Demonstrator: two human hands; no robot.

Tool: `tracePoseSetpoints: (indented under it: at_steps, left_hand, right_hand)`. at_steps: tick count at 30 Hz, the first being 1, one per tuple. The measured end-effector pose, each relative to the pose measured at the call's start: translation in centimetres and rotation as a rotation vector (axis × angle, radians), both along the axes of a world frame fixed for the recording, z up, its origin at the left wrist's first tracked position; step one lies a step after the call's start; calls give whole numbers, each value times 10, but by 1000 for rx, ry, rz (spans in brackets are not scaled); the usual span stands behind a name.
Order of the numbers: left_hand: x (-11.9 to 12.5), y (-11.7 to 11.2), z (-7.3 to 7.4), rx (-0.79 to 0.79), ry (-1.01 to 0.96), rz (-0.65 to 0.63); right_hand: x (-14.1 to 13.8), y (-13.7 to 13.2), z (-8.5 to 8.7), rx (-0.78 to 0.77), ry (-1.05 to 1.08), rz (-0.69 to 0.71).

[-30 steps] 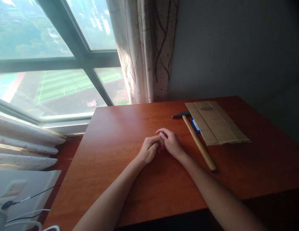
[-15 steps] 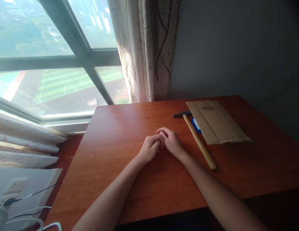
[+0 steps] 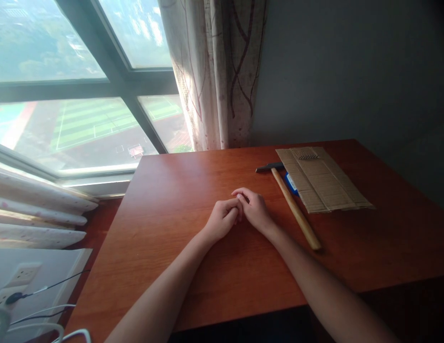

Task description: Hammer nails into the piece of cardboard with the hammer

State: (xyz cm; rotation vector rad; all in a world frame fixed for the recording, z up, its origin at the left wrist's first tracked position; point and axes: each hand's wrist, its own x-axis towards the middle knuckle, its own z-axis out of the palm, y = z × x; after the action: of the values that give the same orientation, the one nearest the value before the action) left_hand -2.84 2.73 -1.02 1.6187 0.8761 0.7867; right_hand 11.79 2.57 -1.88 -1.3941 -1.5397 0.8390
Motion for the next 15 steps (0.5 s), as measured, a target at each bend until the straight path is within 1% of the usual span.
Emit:
tracePoseSetpoints:
  at_steps: [6, 15]
  left_hand:
    - [0, -1, 2, -20, 20, 0]
    - [1, 0, 1, -8, 39, 5]
  right_hand:
    - [1, -2, 1, 20, -39, 3]
    - [1, -2, 3, 41, -79, 0]
